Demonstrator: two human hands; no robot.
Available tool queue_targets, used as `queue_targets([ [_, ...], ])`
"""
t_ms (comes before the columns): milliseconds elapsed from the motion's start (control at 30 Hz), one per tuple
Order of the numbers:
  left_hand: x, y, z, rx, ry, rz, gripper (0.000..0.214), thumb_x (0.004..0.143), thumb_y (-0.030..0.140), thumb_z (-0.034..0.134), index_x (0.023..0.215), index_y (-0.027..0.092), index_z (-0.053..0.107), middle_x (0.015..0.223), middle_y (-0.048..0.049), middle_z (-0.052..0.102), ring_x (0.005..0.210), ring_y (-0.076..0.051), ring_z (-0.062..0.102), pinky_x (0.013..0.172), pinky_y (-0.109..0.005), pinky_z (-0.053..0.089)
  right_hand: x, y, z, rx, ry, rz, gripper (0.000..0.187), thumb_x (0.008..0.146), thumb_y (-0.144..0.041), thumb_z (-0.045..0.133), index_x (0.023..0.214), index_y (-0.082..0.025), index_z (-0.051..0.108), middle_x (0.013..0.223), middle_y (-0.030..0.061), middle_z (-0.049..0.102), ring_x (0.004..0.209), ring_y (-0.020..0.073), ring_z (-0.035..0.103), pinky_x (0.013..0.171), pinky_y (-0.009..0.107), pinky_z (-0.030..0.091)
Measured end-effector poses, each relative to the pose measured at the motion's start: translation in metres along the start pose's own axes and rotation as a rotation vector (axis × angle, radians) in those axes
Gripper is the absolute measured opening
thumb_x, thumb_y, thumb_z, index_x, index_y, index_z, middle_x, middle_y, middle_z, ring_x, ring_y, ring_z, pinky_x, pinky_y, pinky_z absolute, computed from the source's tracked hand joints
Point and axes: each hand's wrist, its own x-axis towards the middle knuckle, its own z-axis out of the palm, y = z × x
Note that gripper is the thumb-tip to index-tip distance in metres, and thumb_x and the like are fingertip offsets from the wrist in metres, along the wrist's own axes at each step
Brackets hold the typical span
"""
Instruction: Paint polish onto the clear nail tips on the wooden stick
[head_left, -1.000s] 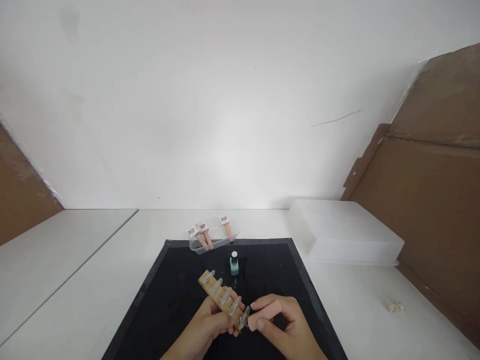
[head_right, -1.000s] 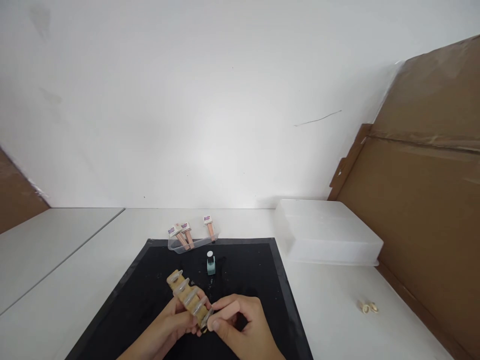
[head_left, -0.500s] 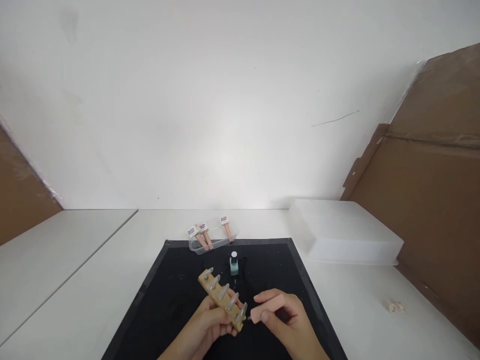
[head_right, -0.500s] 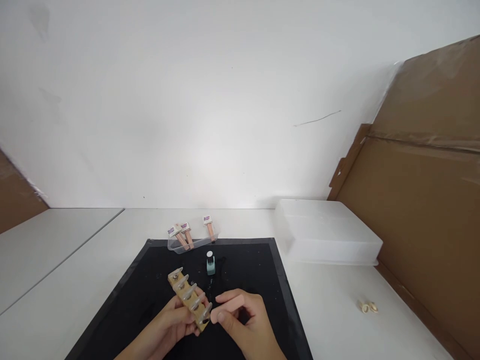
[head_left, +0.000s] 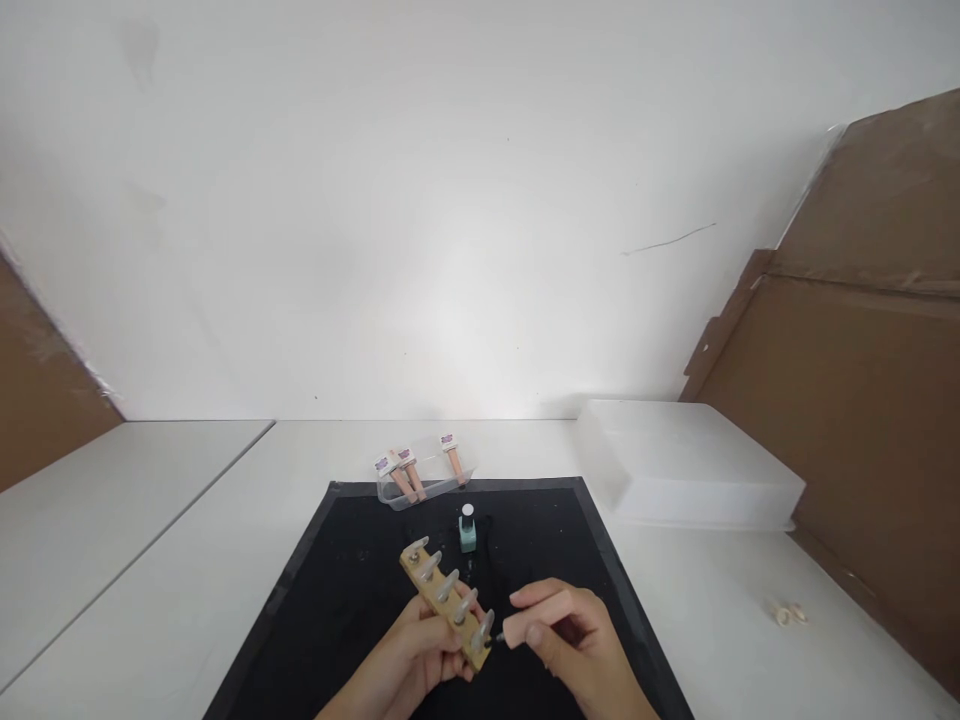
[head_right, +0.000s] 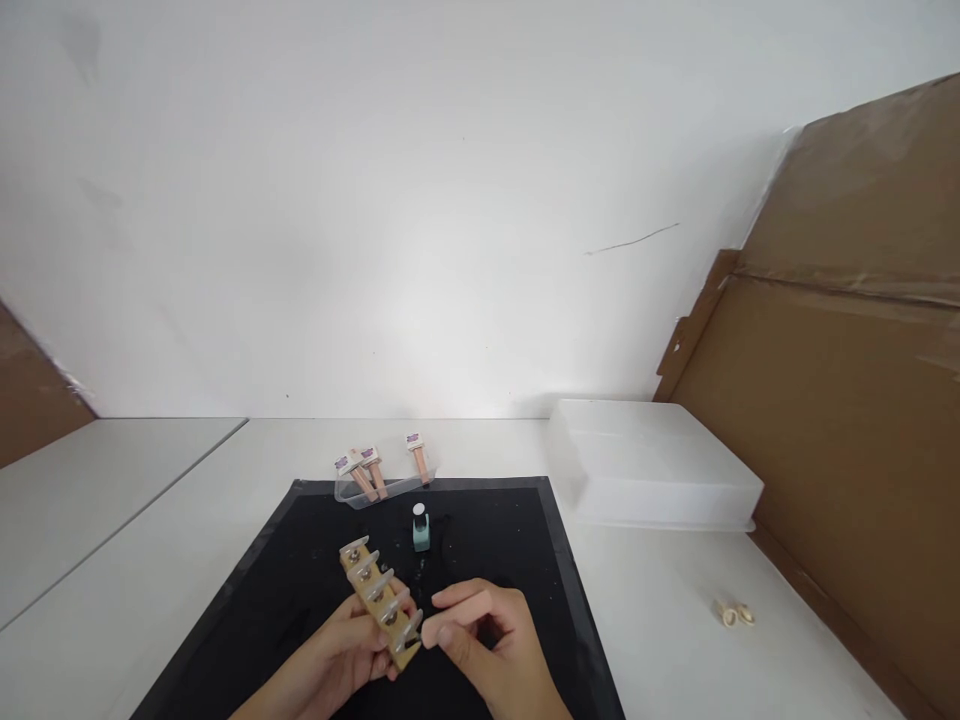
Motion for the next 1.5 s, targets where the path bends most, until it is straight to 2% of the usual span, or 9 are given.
queue_targets([
  [200,-0.001,0.001,0.002,0.003,-0.02,-0.016,0.027,0.056,0.006,0.058,0.081,0.015,0.058,0.074,-0.0008,0.061,0.061,-0.012,0.053,0.061,-0.028,0.041,-0.001,0.006,0.002,-0.036,-0.016,-0.001,0.014,0.076,-0.033,0.067,0.067,-0.023,0.073,0.075,0.0055,0.073,0.06,0.0171,0.065,0.057,0.027,0.051],
  [433,0.0,0.0,-0.003,-0.039,-0.003,-0.057,0.027,0.053,0.007,0.06,0.079,0.015,0.057,0.076,-0.002,0.062,0.058,-0.01,0.053,0.058,-0.026,0.039,0.006,-0.001,-0.004,-0.109,0.154,0.069,0.024,0.077,-0.039,0.065,0.064,-0.02,0.07,0.079,0.0073,0.07,0.047,0.0123,0.056,0.04,0.023,0.044],
  [733,-0.001,0.003,0.002,-0.029,-0.033,-0.086,0.027,0.05,0.01,0.062,0.077,0.015,0.06,0.068,0.0007,0.061,0.053,-0.009,0.051,0.056,-0.025,0.039,-0.002,0.002,0.005,0.01,0.012,-0.037,0.02,0.076,-0.04,0.066,0.066,-0.023,0.072,0.072,0.0061,0.073,0.059,0.0175,0.064,0.055,0.028,0.05],
  [967,-0.001,0.002,-0.001,-0.018,-0.029,-0.107,0.029,0.049,0.01,0.061,0.077,0.015,0.059,0.07,-0.0006,0.061,0.053,-0.008,0.05,0.056,-0.025,0.038,0.005,0.003,-0.001,-0.061,0.157,0.056,0.025,0.079,-0.038,0.063,0.064,-0.02,0.068,0.079,0.0068,0.069,0.047,0.0116,0.054,0.038,0.022,0.04],
  [1100,0.0,0.002,-0.002,-0.017,-0.033,-0.103,0.028,0.05,0.01,0.062,0.077,0.015,0.058,0.071,-0.0003,0.061,0.053,-0.009,0.051,0.056,-0.026,0.039,0.002,0.002,0.0,0.029,0.108,0.054,0.028,0.079,-0.042,0.062,0.064,-0.02,0.068,0.075,0.0064,0.069,0.044,0.0104,0.052,0.036,0.021,0.037],
  [1233,0.002,0.001,-0.002,-0.009,-0.051,-0.088,0.026,0.051,0.009,0.06,0.076,0.015,0.058,0.068,0.0006,0.06,0.052,-0.009,0.051,0.056,-0.026,0.041,-0.001,0.0,0.005,0.091,0.026,0.045,0.024,0.075,-0.041,0.066,0.063,-0.021,0.069,0.07,0.0054,0.07,0.052,0.0137,0.059,0.043,0.022,0.043],
  [1300,0.001,0.001,-0.001,-0.006,-0.057,-0.083,0.026,0.051,0.008,0.059,0.076,0.015,0.058,0.068,0.0004,0.061,0.053,-0.009,0.052,0.056,-0.026,0.041,0.0,-0.001,0.004,0.058,0.03,0.048,0.023,0.076,-0.039,0.066,0.062,-0.021,0.069,0.069,0.0051,0.069,0.053,0.014,0.059,0.046,0.023,0.044],
  [1500,-0.003,0.003,0.002,-0.003,-0.066,-0.091,0.028,0.049,0.008,0.058,0.076,0.017,0.057,0.068,0.0007,0.061,0.056,-0.011,0.054,0.056,-0.025,0.04,0.005,0.002,-0.005,-0.013,0.111,0.112,0.025,0.079,-0.038,0.062,0.063,-0.019,0.067,0.079,0.0051,0.067,0.041,0.0073,0.047,0.037,0.02,0.036],
])
